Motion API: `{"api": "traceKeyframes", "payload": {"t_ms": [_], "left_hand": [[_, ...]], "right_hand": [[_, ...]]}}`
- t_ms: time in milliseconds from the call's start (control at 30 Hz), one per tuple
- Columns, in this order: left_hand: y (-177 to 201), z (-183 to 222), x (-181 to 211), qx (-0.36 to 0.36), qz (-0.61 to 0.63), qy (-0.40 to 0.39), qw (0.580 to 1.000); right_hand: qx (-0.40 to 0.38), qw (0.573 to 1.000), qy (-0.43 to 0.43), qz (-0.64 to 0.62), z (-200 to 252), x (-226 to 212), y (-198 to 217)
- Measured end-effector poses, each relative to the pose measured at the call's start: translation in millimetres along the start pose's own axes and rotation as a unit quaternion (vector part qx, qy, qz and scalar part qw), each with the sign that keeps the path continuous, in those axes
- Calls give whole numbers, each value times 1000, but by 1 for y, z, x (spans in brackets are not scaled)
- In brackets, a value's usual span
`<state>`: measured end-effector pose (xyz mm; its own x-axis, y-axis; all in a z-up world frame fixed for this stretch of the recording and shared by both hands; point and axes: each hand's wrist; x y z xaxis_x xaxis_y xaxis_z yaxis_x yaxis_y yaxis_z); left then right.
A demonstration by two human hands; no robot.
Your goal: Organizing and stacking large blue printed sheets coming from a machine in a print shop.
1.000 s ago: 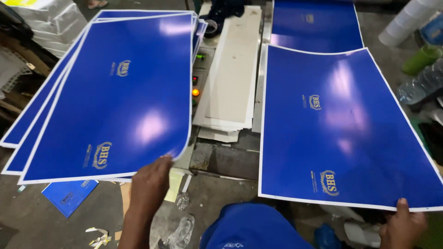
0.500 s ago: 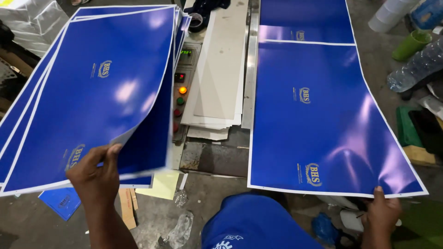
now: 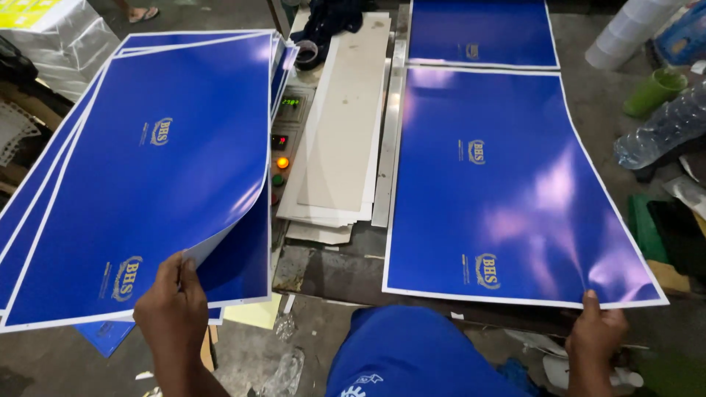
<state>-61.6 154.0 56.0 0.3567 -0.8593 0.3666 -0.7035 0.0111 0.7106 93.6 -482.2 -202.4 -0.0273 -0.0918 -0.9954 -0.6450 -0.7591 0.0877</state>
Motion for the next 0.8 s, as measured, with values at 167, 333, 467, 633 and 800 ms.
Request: {"api": "traceKeyframes", "payload": {"t_ms": [167,333,467,633,800], "left_hand": [[-13,12,3,19,-7,-2,1000],[-26,7,-3,49,-34,3,998],[-19,4,-4,118,-77,-1,990],[-16,14,54,64,88,14,994],[-118,67,138,-183,389,10,903]], "right_hand": [[-31,999,-22,-19,-31,16,-27],[-134,988,-54,-59,-77,10,-70],[-181,970,-142,-80,-74,5,-71],[-284,932,-224,-15,-67,44,-63],[-409,893,-189,-8,-4,12,-114]]}}
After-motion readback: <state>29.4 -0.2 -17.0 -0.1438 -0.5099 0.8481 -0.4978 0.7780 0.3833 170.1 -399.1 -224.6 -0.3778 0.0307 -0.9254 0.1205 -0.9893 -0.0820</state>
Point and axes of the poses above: each hand's wrist, its own z-axis away from the middle knuckle, its own y-axis out of the back of the hand, x = y × z, and after that the axes turned 2 degrees about x, right-handed
